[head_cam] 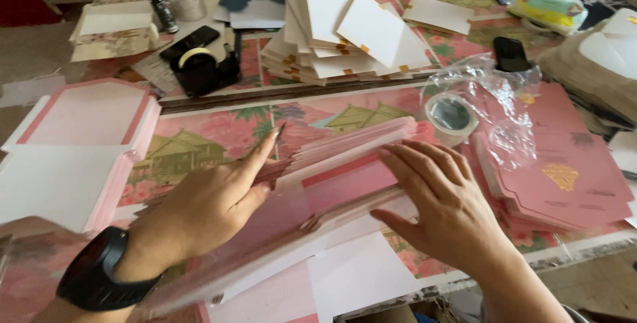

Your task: Applying double-sided tape to the edges of paper envelopes for assembly

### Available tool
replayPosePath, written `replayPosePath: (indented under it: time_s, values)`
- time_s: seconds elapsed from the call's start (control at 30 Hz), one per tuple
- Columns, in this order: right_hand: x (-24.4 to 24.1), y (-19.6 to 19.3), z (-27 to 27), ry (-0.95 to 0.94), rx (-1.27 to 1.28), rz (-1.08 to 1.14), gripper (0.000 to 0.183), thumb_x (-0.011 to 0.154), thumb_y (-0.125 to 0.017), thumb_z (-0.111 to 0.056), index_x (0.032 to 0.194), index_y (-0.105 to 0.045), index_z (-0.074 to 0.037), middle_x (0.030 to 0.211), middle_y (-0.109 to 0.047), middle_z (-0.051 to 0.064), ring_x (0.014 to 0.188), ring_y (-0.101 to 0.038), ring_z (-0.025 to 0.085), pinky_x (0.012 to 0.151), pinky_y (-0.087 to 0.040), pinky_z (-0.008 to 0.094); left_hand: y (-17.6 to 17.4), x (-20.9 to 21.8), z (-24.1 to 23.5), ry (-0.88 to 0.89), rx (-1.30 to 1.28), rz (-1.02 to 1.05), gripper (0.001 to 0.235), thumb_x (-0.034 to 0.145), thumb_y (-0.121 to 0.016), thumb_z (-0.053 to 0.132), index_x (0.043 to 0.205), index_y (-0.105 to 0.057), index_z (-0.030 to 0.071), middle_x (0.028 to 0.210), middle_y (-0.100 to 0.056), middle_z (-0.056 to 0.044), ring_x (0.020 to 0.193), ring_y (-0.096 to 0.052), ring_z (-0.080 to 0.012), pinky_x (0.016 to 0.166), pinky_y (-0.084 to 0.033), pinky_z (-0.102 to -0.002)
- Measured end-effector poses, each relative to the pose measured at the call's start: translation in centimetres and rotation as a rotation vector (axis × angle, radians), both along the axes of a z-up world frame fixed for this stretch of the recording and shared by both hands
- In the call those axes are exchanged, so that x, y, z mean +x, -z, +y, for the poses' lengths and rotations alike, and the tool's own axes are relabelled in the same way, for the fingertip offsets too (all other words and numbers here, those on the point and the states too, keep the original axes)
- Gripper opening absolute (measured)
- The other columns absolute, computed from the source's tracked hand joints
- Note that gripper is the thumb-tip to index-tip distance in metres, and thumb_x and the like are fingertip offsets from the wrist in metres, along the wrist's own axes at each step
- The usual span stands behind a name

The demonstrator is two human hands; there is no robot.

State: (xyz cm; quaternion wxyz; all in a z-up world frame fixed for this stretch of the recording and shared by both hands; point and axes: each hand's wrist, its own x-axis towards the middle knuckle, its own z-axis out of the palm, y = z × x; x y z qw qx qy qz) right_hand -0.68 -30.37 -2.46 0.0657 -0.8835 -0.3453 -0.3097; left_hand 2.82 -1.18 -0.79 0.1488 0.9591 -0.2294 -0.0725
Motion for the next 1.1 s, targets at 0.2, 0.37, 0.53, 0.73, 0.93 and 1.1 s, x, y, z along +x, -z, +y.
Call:
replayPosePath:
  time_s: [0.2,0.37,0.53,0.73,0.93,1.1]
  values:
    - [0.9,0.5,0.2,0.055,-0.012,-0.037,0.065,0.080,-0.071,-0.042,0.132,-0.050,-0.009,0.128,-0.052,0.008,0.121,-0.050,0.028,0.100,-0.041,0.043,-0.5,-0.5,0.1,0.047,-0.018,0.047,0.076,0.090,-0.046,0.026,0.155,-0.008,0.016,0.050,-0.053,-0.013,0.046,-0.049,-0.0287,0.052,-0.036,-0.043]
    - [1.2,0.8,0.3,0.100,-0.025,-0.087,0.067,0.077,-0.076,-0.043,0.131,-0.051,-0.011,0.128,-0.051,0.007,0.118,-0.051,0.027,0.097,-0.040,0.042,-0.8,-1.2,0.0,0.077,-0.028,0.083,0.077,0.089,-0.045,0.029,0.154,-0.006,0.020,0.101,-0.069,-0.015,0.084,-0.061,-0.0468,0.066,-0.043,-0.050]
    - [0.9,0.0,1.5,0.128,0.002,-0.033,0.059,0.081,-0.069,-0.051,0.119,-0.056,-0.008,0.115,-0.055,0.011,0.104,-0.053,0.030,0.095,-0.037,0.049,3.0,0.4,2.2,0.033,-0.091,0.026,0.080,0.081,-0.054,0.039,0.151,-0.017,0.027,0.137,-0.055,0.011,0.123,-0.054,-0.0152,0.091,-0.045,-0.038]
    - [0.8,-1.1,1.2,0.032,0.029,-0.066,0.031,0.094,-0.058,-0.035,0.098,-0.052,-0.005,0.095,-0.047,0.010,0.085,-0.046,0.027,0.087,-0.037,0.042,4.1,1.3,2.0,-0.224,0.276,0.098,0.089,0.076,-0.048,0.052,0.150,0.000,0.054,0.135,-0.042,0.045,0.124,-0.047,0.0151,0.091,-0.055,-0.022]
    - [0.2,-1.0,0.6,-0.127,0.055,0.115,0.027,0.094,-0.060,-0.034,0.093,-0.049,-0.009,0.078,-0.055,0.005,0.068,-0.049,0.023,0.071,-0.037,0.036,6.1,1.5,3.2,-0.076,0.209,-0.145,0.086,0.072,-0.051,0.053,0.150,-0.016,0.042,0.133,-0.052,0.020,0.117,-0.057,-0.0035,0.079,-0.060,-0.034]
    - [-1.1,-2.9,-0.4,-0.363,0.021,0.246,0.026,0.096,-0.053,-0.032,0.081,-0.053,-0.010,0.069,-0.053,0.003,0.063,-0.049,0.023,0.066,-0.041,0.036,5.2,1.8,2.7,-0.025,0.097,-0.189,0.089,0.071,-0.060,0.047,0.150,-0.020,0.035,0.128,-0.058,0.011,0.110,-0.062,-0.0132,0.076,-0.058,-0.039]
